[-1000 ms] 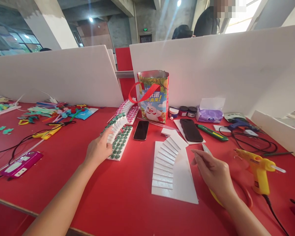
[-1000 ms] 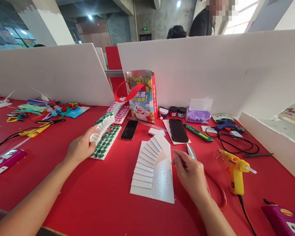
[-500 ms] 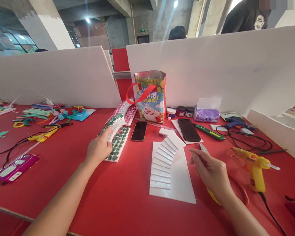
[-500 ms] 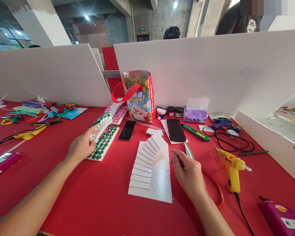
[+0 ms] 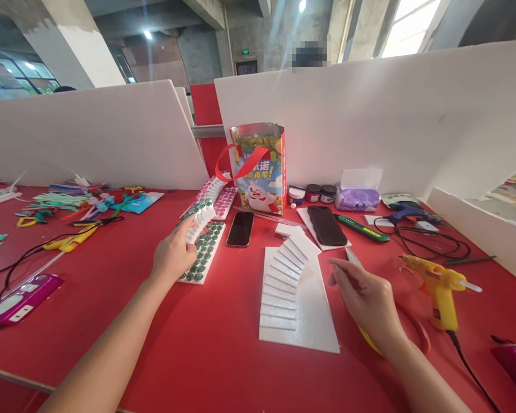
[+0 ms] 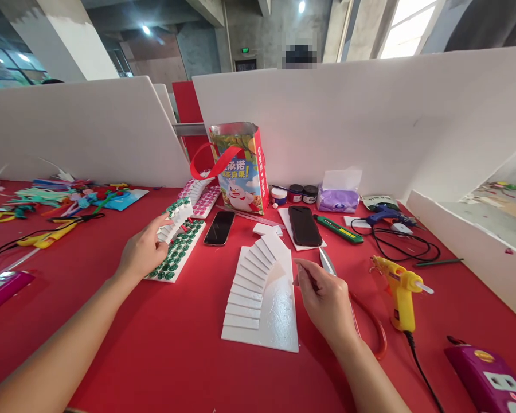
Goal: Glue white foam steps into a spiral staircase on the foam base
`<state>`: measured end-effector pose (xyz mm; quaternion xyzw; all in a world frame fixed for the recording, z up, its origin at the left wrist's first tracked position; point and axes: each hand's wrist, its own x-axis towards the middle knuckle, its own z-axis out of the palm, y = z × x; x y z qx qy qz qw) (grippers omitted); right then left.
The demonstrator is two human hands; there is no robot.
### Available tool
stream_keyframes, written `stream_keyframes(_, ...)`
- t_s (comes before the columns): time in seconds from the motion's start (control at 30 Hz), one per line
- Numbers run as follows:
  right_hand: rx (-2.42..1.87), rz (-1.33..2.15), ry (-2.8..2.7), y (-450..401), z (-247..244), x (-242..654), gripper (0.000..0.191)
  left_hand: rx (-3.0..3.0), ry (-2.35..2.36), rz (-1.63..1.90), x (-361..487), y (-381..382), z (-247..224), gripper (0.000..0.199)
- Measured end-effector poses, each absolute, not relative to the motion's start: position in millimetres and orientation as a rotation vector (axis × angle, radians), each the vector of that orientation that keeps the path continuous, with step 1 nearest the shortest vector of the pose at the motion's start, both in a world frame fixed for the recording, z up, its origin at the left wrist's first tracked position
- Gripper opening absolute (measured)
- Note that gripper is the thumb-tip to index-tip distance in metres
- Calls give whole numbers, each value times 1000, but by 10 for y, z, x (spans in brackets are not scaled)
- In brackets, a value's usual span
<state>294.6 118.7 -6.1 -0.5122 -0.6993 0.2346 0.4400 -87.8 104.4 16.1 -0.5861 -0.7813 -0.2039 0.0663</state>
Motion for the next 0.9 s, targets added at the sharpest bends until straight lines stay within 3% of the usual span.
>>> stream_keyframes(0.53, -1268, 560, -1750, 1191, -65, 2948, 27, -1817, -2350, -619, -823, 1146, 188, 72)
stream_keyframes(0.9, -1259, 531, -1751, 1174, -56, 2948, 27, -1901, -2288, -867, -586, 1182, 254, 70)
